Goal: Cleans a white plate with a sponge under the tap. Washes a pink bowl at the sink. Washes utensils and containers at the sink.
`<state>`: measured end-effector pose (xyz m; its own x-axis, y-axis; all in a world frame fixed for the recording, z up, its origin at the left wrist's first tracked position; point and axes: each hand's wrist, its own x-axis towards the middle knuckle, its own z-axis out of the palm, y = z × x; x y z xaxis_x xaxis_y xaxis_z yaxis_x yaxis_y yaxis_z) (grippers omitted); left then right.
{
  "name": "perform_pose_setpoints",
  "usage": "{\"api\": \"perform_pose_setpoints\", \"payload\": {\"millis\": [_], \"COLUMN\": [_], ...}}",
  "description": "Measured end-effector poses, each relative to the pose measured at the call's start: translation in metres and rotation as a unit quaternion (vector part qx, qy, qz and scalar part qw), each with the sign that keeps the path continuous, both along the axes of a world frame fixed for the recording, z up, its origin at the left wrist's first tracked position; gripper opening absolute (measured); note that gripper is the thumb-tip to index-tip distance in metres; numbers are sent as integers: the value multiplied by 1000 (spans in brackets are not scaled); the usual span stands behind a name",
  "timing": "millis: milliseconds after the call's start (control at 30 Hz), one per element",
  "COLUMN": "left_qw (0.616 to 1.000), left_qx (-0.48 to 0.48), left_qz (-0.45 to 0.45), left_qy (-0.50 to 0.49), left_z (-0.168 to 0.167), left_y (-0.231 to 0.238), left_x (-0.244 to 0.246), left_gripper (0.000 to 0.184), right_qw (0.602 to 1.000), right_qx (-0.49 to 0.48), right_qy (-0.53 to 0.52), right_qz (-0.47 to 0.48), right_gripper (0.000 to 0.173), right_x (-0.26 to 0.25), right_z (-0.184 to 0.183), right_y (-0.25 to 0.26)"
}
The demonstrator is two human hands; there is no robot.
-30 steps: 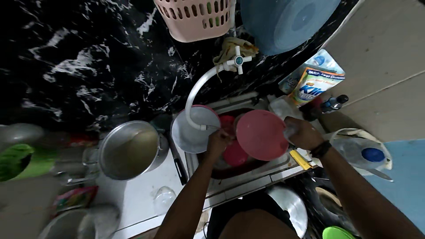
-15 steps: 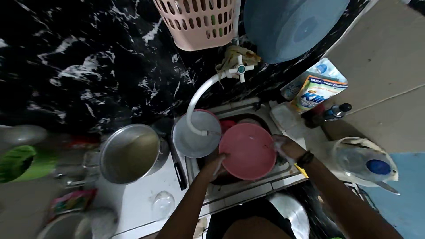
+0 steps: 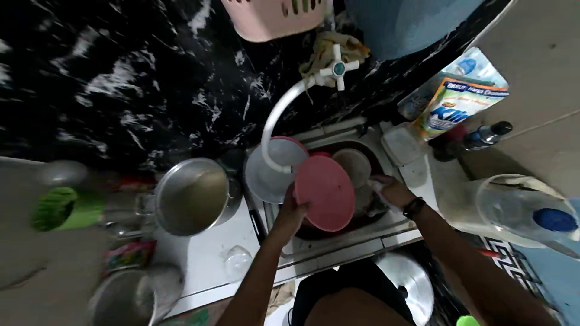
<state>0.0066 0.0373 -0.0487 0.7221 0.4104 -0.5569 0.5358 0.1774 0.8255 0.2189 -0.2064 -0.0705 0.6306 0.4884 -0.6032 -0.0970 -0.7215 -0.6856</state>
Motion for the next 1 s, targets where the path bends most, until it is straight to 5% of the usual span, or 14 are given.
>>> {"api": "perform_pose_setpoints", "payload": {"millis": [567,1000], "left_qw": [966,867], "left_qx": [234,428], "left_qz": [-82,-123], "left_qy": [-69,-225], "left_z": [12,38], "left_y": [-4,-10], "left_x": [2,3], "left_gripper": [98,100], "right_qw": [997,989], "right_qx": [53,98], "right_qy": [-19,-48], "right_qz": [-61,-97], "right_gripper": [36,32], "right_x": [-24,-26], "right_z": [2,19], "right_y": [-50,-53]}}
